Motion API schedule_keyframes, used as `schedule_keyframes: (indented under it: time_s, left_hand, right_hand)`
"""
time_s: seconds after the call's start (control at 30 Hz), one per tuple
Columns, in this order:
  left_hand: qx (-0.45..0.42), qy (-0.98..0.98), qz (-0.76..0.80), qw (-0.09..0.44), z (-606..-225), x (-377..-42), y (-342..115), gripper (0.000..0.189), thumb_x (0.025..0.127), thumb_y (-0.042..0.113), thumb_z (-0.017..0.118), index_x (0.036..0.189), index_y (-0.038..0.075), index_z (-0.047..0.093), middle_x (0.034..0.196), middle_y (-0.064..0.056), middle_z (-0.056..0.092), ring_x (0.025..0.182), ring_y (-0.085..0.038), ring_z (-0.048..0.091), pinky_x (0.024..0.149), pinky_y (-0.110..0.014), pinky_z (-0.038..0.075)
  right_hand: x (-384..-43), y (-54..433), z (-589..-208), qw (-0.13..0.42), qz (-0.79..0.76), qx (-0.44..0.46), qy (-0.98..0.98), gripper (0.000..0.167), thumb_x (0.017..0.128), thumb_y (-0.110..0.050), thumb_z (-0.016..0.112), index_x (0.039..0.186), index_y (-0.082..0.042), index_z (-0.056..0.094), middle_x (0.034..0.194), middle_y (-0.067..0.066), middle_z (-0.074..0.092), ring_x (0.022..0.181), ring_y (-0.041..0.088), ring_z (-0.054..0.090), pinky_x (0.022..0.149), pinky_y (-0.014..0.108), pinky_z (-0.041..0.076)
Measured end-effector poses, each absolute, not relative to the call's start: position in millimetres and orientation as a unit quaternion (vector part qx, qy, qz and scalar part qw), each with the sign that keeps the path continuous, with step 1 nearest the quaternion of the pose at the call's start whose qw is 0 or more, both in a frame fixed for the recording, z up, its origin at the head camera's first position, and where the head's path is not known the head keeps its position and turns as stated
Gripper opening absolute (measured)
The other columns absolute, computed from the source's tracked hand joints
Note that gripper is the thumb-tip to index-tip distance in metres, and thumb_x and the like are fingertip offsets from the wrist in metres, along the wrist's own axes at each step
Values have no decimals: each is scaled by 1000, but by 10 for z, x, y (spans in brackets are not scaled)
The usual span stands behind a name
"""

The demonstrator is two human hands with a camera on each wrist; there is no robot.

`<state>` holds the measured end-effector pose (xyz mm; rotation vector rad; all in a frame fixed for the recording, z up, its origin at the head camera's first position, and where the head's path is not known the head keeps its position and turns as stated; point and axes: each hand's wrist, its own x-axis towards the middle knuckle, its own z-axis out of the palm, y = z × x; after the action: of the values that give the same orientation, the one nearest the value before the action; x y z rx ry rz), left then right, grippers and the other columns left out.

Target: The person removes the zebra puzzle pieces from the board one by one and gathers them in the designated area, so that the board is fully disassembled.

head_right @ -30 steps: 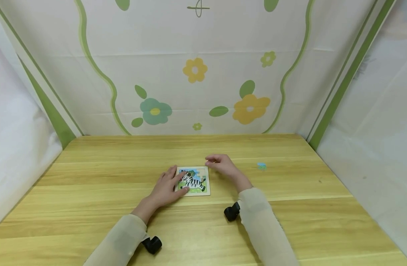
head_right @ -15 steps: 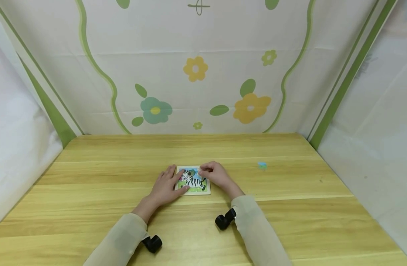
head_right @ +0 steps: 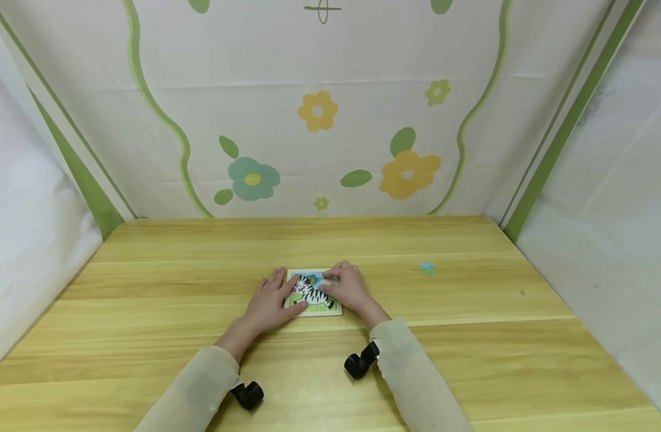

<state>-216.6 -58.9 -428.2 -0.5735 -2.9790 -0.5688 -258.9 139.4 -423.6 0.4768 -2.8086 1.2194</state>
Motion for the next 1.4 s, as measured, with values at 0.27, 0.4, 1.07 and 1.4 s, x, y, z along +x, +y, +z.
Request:
schedule_keyframes:
  time_s: [0.27, 0.4, 1.07, 1.4]
  left_hand:
    - [-184, -966, -182, 25, -4270, -2158, -588, 70, 82, 58, 40, 134, 11, 33, 139, -19, 15, 127, -30, 8, 99, -46, 9]
    - [-186, -964, -186, 26, -4270, -2156, -586, 70, 82, 57, 41, 134, 11, 33, 139, -19, 15, 127, -30, 8, 99, -46, 9]
    - [-188, -962, -196, 27, -4283, -2166, -591, 69, 82, 57, 41, 133, 12, 35, 139, -19, 16, 127, -30, 9, 98, -47, 10]
    - [-186, -963, -194, 25, -4280, -2162, -594, 69, 82, 57, 40, 134, 12, 34, 139, -18, 15, 127, -30, 8, 99, -47, 10]
  right_hand:
    - [-2569, 1347, -4242, 29, 385, 149, -911, 27, 71, -20, 71, 95, -8, 66, 92, 1, 52, 88, 20, 43, 76, 35, 36]
    - [-2573, 1323, -4252, 36, 373, 141, -916, 27, 72, -23, 70, 94, -9, 65, 92, 1, 52, 88, 20, 44, 77, 35, 36]
    - [-2569, 1261, -4230, 35, 420, 128, -898, 27, 71, -13, 69, 94, -8, 56, 79, -1, 52, 73, 15, 47, 67, 31, 38]
    - [-2577, 1260, -4223, 47, 424, 175, -887, 32, 72, -8, 68, 103, -5, 60, 75, 1, 52, 67, 14, 47, 63, 30, 40]
